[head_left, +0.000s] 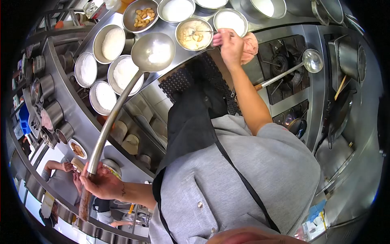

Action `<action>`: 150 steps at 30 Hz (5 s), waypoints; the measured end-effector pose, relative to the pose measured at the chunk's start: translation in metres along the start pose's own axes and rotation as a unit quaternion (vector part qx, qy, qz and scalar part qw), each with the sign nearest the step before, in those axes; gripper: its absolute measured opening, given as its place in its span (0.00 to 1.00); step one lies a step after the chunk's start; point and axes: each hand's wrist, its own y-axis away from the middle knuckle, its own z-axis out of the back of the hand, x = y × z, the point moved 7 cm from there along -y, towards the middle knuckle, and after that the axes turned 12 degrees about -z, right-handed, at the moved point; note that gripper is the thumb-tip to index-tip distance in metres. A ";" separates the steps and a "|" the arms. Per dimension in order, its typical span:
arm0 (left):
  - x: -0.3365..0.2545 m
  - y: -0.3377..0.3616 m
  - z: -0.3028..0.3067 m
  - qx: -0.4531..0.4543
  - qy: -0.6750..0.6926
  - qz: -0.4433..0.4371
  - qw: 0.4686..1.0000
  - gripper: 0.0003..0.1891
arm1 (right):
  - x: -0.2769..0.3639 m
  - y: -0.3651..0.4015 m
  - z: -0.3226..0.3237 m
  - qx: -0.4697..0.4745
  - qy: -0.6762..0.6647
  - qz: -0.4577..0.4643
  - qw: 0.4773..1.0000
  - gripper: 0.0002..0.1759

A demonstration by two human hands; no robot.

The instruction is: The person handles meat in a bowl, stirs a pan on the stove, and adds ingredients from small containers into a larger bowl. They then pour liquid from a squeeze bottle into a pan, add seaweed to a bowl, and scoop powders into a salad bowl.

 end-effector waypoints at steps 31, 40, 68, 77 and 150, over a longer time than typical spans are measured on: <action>0.003 0.020 0.003 -0.013 -0.031 0.021 0.999 0.24 | -0.009 0.008 0.003 -0.019 0.014 -0.003 1.000 0.12; 0.010 0.020 0.001 -0.005 -0.004 0.032 0.999 0.24 | 0.023 0.017 0.025 -0.048 -0.095 -0.069 0.992 0.11; 0.026 0.011 -0.029 -0.001 0.022 0.023 0.999 0.20 | 0.027 -0.077 -0.057 0.076 -0.085 -0.067 0.991 0.12; 0.041 -0.009 -0.068 -0.010 0.046 0.041 0.998 0.18 | 0.082 -0.088 -0.082 0.105 0.228 0.068 0.966 0.22; -0.179 0.882 -0.240 0.564 0.113 -0.811 0.108 0.19 | -0.061 0.725 0.478 -0.607 -0.290 -0.025 0.739 0.08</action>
